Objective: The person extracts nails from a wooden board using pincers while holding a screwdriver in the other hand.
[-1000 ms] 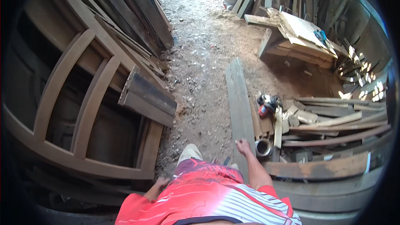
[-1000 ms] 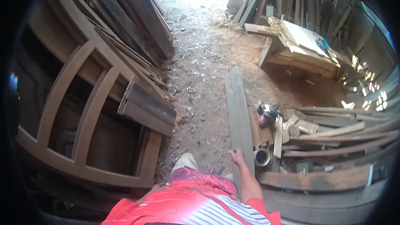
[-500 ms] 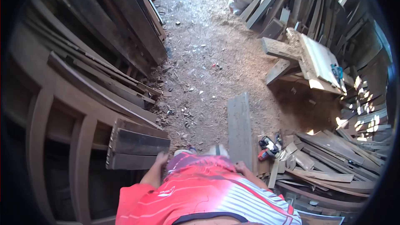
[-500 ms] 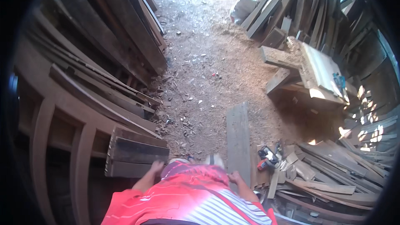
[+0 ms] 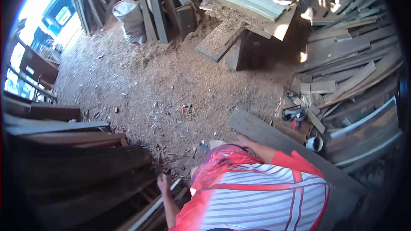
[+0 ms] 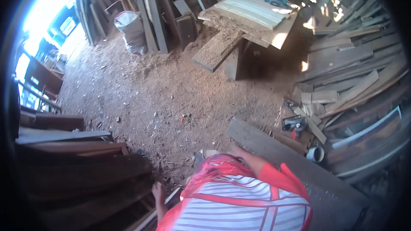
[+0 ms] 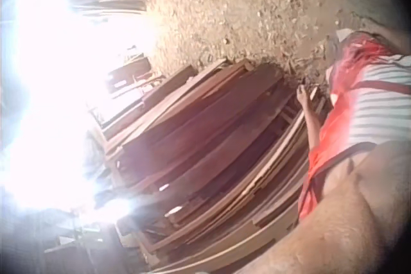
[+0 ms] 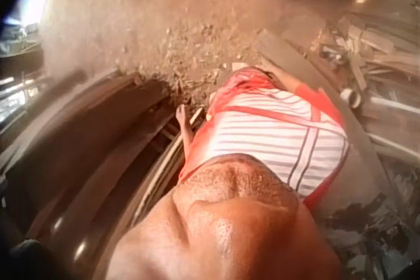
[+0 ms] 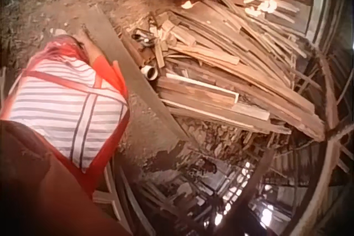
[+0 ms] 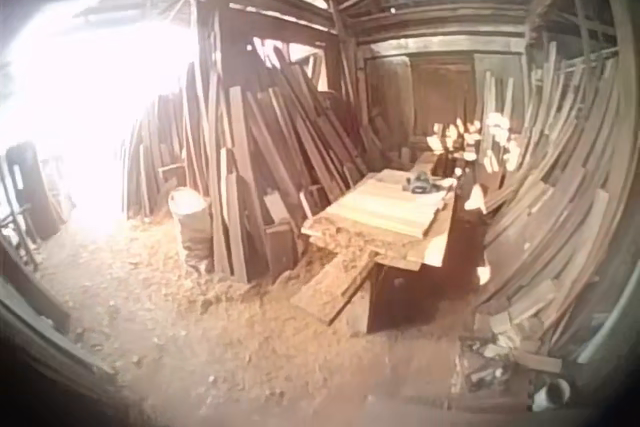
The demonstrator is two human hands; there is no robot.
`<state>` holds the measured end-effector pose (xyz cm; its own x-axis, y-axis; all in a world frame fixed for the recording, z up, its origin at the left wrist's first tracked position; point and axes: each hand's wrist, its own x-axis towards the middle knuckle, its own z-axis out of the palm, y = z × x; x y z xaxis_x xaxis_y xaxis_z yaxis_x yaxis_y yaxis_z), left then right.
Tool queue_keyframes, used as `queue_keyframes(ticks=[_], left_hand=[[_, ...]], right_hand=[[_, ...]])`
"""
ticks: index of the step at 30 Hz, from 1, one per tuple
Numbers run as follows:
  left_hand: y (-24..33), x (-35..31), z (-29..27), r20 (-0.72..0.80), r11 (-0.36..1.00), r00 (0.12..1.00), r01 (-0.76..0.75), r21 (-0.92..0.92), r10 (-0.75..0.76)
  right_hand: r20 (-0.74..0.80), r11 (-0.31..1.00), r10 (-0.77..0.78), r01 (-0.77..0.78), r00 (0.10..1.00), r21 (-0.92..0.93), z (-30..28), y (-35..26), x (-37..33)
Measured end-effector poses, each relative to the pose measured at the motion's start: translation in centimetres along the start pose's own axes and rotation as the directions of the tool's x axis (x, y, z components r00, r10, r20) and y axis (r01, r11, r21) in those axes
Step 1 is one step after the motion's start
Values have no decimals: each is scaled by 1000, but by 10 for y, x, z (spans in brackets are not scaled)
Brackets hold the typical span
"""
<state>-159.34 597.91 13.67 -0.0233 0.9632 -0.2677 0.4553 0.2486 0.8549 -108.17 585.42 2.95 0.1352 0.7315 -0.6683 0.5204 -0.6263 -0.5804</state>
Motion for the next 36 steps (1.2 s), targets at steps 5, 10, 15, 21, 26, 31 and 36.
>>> queue_keyframes(ticks=[5, 10, 15, 21, 26, 31, 36], left_hand=[[-54, 54, -22, 252, 848, 852, 337, 408, -459], [-20, 193, -40, 331, 802, 772, 357, 479, -542], [28, 347, -15, 364, 849, 776, 403, 341, -515], [171, 600, 26, 460, 980, 885, 146, -137, -68], [289, 602, 148, 383, 997, 924, 25, -77, 6], [276, 541, 246, 789, 950, 550, 28, 310, -273], [317, 470, 313, 815, 749, 218, -322, 580, -537]], right_hand=[[-249, 904, -359, 401, 900, 147, -78, -206, 62], [-511, 888, -231, 394, 828, 236, -115, -235, 99], [-455, 954, 244, -127, 856, 272, -68, -158, 76], [-459, 803, 558, -312, 691, 507, 26, -94, 34], [-338, 648, 705, -375, 623, 662, 64, -54, 16], [-370, 514, 779, -176, 506, 840, 51, -55, 53], [-310, 379, 859, -100, 407, 920, 4, -54, 53]])
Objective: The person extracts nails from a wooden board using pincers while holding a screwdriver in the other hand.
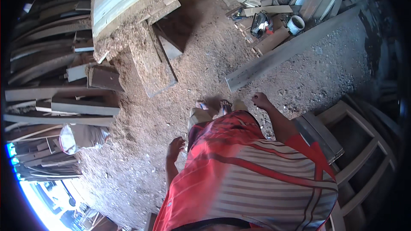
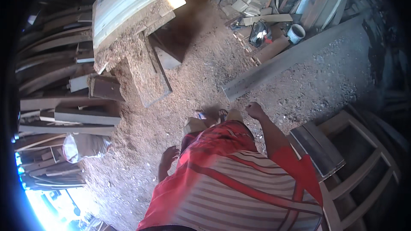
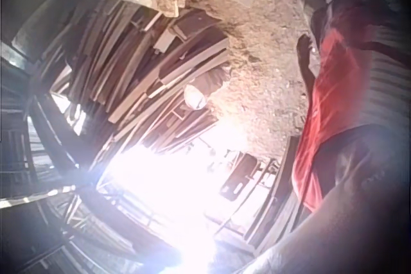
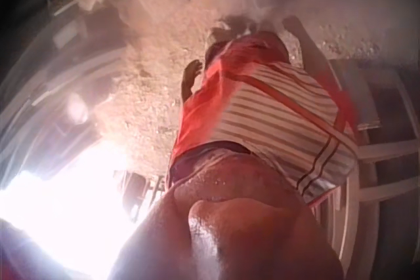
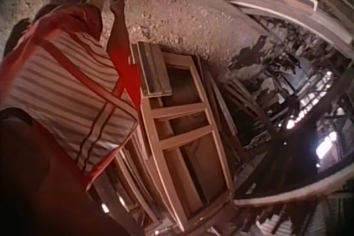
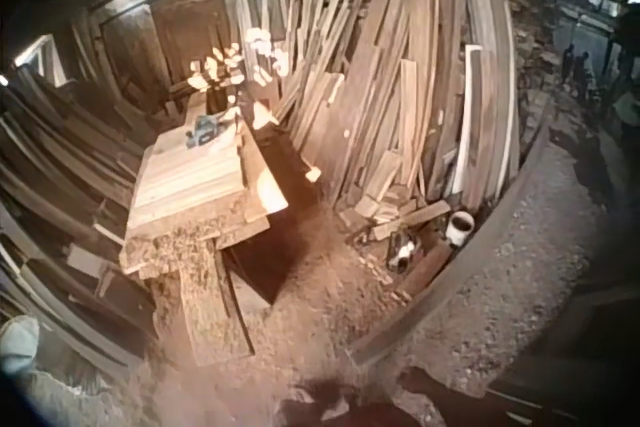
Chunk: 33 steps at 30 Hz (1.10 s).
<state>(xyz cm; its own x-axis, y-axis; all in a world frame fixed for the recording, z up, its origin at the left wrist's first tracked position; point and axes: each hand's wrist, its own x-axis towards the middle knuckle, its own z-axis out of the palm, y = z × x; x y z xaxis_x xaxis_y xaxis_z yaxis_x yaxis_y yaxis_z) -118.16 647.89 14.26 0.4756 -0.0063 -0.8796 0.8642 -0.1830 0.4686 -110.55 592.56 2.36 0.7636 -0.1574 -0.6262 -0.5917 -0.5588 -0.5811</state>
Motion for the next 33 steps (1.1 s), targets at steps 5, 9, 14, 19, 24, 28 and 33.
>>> queue_keyframes(ticks=[5, 9, 14, 19, 24, 28, 33], left_hand=[[63, 19, -34, -19, 991, 998, -55, 125, 57], [115, 38, -62, 115, 954, 993, -32, 299, -3], [171, 58, -59, 302, 903, 934, 45, 428, -190], [172, 91, -44, 199, 908, 937, 198, 370, -286], [176, 123, -36, 51, 902, 950, 275, 334, -309], [235, 146, -25, -48, 909, 962, 269, 319, -268], [333, 179, 1, -186, 888, 944, 321, 329, -272]], right_hand=[[38, 981, 144, -147, 989, 129, -9, -23, 18], [109, 948, 207, -227, 972, 224, -20, -53, 18], [112, 895, 243, -268, 963, 358, -18, -81, 26], [140, 907, 247, -279, 959, 314, -50, -119, 71], [86, 970, 164, -177, 983, 166, -89, -131, 173], [104, 993, 82, -90, 991, 77, -124, -132, 277], [76, 996, 38, -31, 996, -87, -139, -115, 424]])
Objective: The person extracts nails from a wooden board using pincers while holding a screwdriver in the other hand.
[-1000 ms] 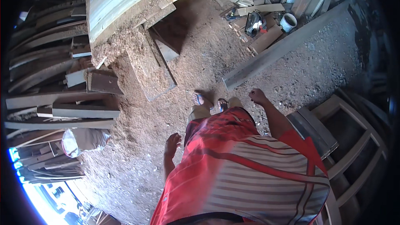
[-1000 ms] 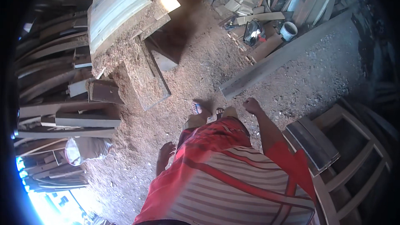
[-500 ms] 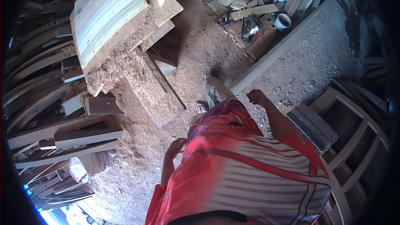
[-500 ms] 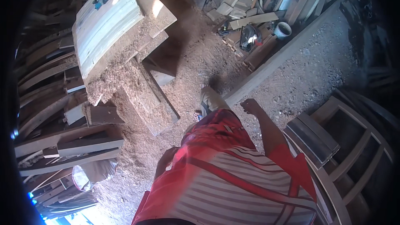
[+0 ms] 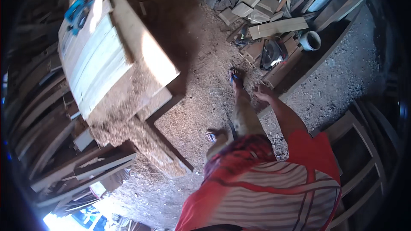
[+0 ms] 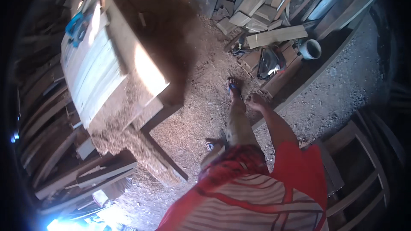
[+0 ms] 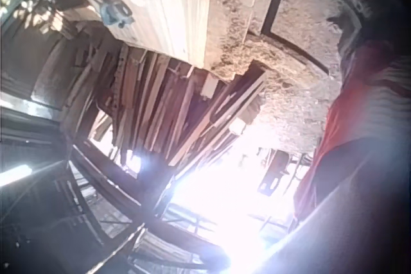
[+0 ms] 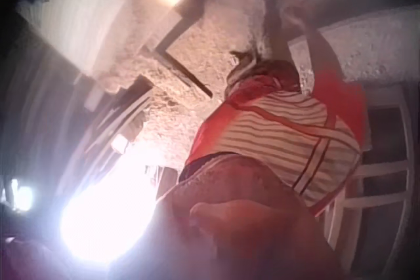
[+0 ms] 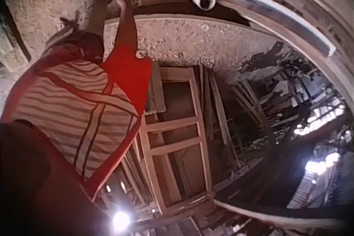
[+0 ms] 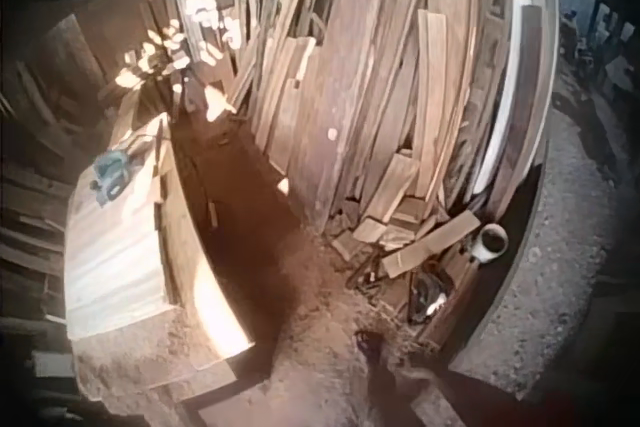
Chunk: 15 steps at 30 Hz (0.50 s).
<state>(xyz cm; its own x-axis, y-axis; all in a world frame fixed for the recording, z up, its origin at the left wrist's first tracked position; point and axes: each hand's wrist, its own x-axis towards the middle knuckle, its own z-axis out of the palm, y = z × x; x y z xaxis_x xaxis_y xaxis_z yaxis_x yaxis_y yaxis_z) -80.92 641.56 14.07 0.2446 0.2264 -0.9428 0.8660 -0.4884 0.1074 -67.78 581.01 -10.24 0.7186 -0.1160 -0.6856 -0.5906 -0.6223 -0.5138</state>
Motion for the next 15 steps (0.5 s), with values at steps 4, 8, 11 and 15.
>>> queue_keyframes(ticks=[4, 8, 11, 15], left_hand=[[71, -2, 10, -36, 996, 996, 82, 43, -80], [125, 5, 20, -45, 977, 983, 184, 107, -180], [147, 10, 28, -56, 956, 966, 259, 135, -254], [165, 19, 34, -69, 927, 941, 337, 165, -330]], right_hand=[[65, 988, -83, 91, 994, -124, -27, 24, 112], [79, 973, -59, 75, 995, -218, -42, 53, 216], [40, 943, -80, 88, 996, -322, -43, 66, 277], [-35, 887, -85, 60, 996, -457, -40, 72, 346]])
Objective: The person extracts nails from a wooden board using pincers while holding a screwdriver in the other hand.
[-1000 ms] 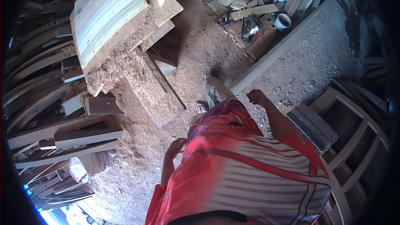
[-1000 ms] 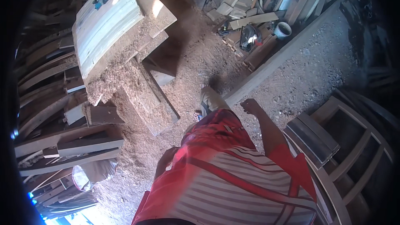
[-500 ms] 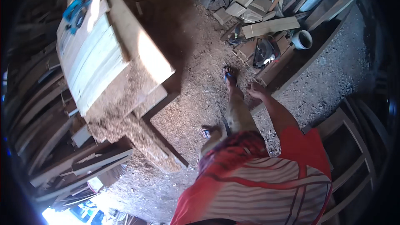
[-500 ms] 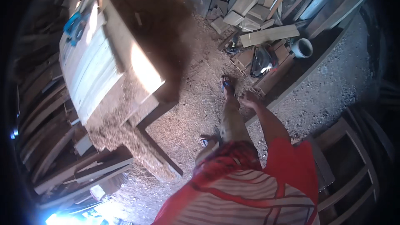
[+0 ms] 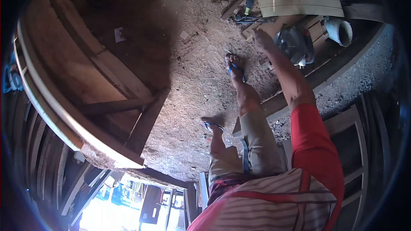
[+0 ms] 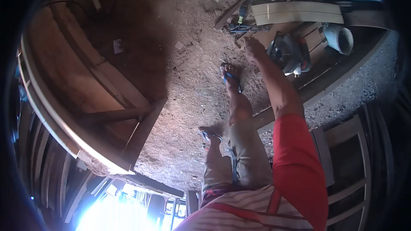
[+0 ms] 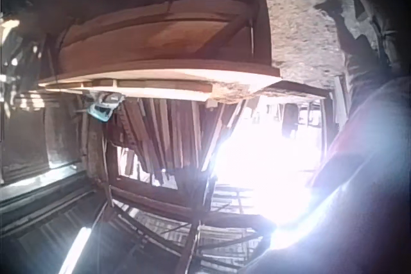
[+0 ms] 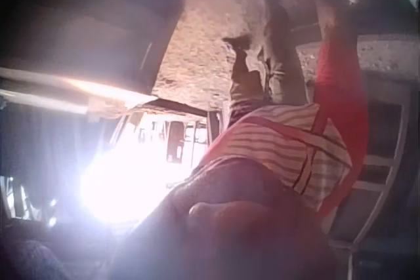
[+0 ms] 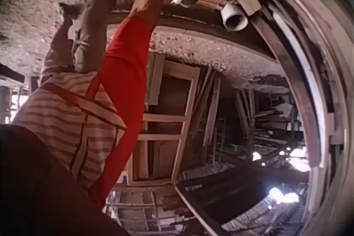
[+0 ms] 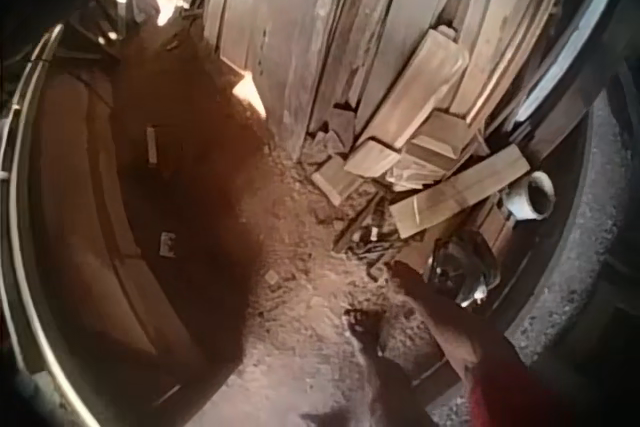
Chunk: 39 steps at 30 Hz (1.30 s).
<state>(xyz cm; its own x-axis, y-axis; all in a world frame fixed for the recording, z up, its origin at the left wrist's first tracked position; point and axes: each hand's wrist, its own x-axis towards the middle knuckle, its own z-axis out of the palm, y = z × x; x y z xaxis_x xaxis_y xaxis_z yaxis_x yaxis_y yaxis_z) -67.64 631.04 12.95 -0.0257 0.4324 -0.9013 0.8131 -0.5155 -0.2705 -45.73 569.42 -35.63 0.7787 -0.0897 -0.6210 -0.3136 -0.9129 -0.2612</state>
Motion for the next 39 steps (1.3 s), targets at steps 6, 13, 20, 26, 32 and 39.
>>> queue_keyframes(ticks=[6, 13, 20, 26, 32, 39], left_hand=[[14, 4, 10, -3, 994, 994, 106, 20, -106], [18, 0, 24, -15, 984, 984, 179, 0, -179], [4, -35, 34, -27, 978, 978, 204, -49, -205], [-34, -84, 55, -48, 975, 982, 177, -136, -185], [-109, -116, 117, -65, 950, 987, 123, -288, -148], [-247, -72, 217, -42, 909, 999, 10, -416, -31]], right_hand=[[-130, 982, -89, 66, 988, -177, 11, 6, 77], [-390, 945, -167, 35, 906, -324, 50, 10, 120], [-343, 950, -300, 244, 890, -197, 57, 26, 107], [20, 978, -189, 187, 982, 88, -1, -23, 55], [328, 972, -197, 140, 924, 191, -82, -107, -74], [384, 891, -454, 396, 804, 222, -147, -231, -312]])
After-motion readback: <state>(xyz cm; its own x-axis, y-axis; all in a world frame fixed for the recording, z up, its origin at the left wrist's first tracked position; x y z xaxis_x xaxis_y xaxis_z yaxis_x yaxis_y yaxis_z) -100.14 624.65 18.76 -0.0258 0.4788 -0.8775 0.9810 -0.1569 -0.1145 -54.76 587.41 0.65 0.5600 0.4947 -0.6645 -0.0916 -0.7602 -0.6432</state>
